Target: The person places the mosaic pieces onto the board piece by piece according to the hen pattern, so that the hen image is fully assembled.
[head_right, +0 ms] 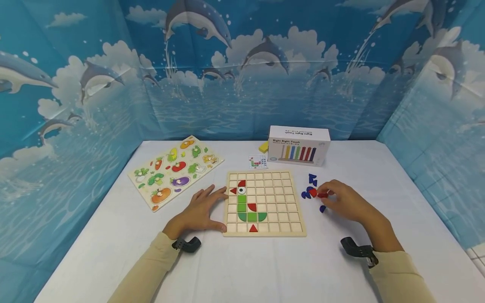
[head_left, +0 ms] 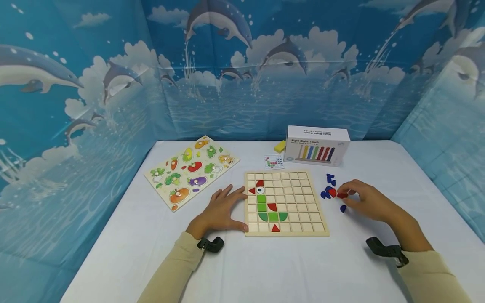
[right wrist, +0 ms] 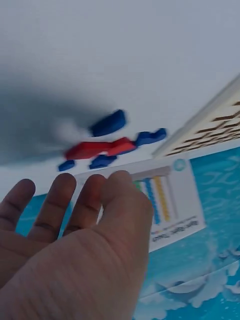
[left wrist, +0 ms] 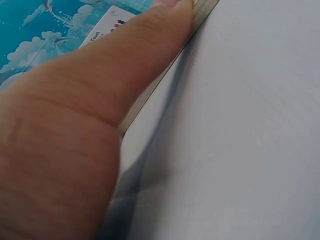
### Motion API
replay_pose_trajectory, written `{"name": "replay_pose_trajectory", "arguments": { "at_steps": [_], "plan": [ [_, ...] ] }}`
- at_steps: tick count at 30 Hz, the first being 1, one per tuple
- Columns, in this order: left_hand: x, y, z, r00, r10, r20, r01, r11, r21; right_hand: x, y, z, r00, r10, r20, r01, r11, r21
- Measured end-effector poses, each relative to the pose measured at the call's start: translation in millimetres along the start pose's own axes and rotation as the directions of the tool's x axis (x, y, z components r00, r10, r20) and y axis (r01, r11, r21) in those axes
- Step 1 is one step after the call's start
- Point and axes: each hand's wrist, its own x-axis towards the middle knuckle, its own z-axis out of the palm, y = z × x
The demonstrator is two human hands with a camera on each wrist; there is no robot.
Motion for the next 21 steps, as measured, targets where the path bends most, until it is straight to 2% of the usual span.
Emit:
{"name": "replay_pose_trajectory", "arguments": {
  "at_steps": [5,11,21],
  "plan": [
    [-0.3,-0.1,-0.2,1.0,0.002,-0.001,-0.002,1.0,0.0,-6,21,-2,0.997,0.073,0.015,-0.073,0.997,0.004],
    [-0.4,-0.2,-0.2,1.0,0.003,-0.002,-0.003,1.0,0.003,-2,38,7,0.996,0.086,0.004,-0.086,0.996,0.018],
    [-0.6,0.2,-0.3,1.0,0.0,-0.003,0.0,1.0,0.008,5,48,14,0.994,0.111,0.018,-0.112,0.992,0.066]
  ]
}}
